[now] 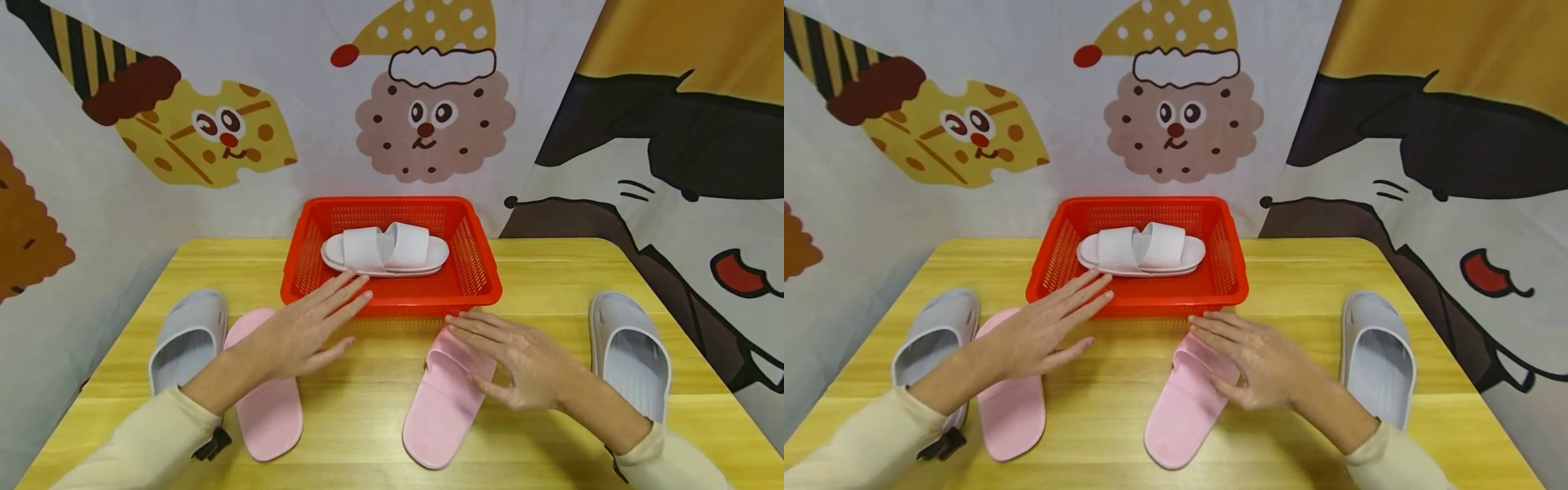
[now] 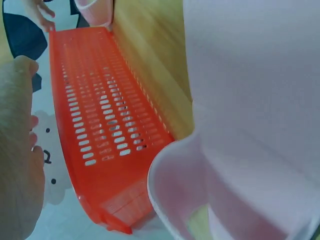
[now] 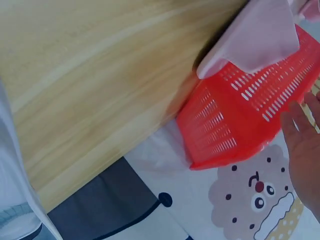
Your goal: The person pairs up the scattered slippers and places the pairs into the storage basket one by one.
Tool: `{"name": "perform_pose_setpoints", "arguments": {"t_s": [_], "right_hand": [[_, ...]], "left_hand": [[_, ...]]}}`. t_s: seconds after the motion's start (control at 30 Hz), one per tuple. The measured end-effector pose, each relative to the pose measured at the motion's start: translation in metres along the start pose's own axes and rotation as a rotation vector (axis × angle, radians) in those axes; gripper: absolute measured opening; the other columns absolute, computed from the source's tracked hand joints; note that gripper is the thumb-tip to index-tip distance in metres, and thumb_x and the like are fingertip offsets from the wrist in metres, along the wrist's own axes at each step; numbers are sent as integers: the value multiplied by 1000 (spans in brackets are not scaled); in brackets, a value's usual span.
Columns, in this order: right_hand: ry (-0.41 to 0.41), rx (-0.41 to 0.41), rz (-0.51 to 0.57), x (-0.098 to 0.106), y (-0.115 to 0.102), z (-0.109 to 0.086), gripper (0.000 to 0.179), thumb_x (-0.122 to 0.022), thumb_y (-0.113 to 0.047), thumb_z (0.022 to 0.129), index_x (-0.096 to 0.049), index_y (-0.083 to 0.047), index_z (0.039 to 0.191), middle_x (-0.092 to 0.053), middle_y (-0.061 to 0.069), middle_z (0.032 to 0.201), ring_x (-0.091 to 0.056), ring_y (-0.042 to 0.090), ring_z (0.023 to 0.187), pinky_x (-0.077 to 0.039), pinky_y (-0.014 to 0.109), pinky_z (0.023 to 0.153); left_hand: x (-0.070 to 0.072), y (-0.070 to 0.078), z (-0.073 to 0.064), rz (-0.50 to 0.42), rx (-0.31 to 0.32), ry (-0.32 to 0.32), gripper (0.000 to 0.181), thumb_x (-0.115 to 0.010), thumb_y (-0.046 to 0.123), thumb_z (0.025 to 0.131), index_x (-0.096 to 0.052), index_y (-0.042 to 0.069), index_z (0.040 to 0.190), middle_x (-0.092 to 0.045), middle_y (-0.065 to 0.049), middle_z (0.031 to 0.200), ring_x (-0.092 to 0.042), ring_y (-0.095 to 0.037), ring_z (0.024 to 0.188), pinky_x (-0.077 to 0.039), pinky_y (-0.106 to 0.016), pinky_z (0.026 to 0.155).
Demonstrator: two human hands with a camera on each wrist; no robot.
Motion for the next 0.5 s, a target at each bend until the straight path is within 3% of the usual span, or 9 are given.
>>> {"name": "perform_pose_setpoints", "arguments": {"t_s": [0.2, 0.3, 0.5], "right_hand": [[-60, -16, 27, -18, 1, -3, 81, -68, -24, 62, -40, -8, 137, -33, 1, 142, -31, 25, 127, -20, 38, 104], [-84, -25, 33, -25, 2, -5, 87, -71, -22, 59, -37, -8, 138, -33, 3, 142, -29, 26, 128, -16, 37, 105], [-135, -27, 42, -35, 6, -7, 97, -77, -19, 55, -32, -8, 140, -29, 5, 144, -24, 28, 130, -15, 40, 105]], "left_hand": [[2, 16, -2, -45, -95, 53, 61, -40, 34, 90, -27, 3, 141, -12, -10, 149, -13, -33, 133, -19, -45, 103], [2, 24, -5, -67, -137, 70, 61, -45, 32, 88, -31, 2, 139, -17, -9, 148, -17, -32, 132, -20, -43, 103], [-7, 37, -12, -74, -174, 14, 63, -52, 30, 85, -33, 4, 139, -31, -9, 143, -26, -28, 129, -20, -38, 104]]}}
Point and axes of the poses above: each hand's wrist, its own z-axis towards the middle knuckle, its own x-axis out of the back of the hand, y = z × x, the point moved 8 cm from there along z, towards the middle knuckle
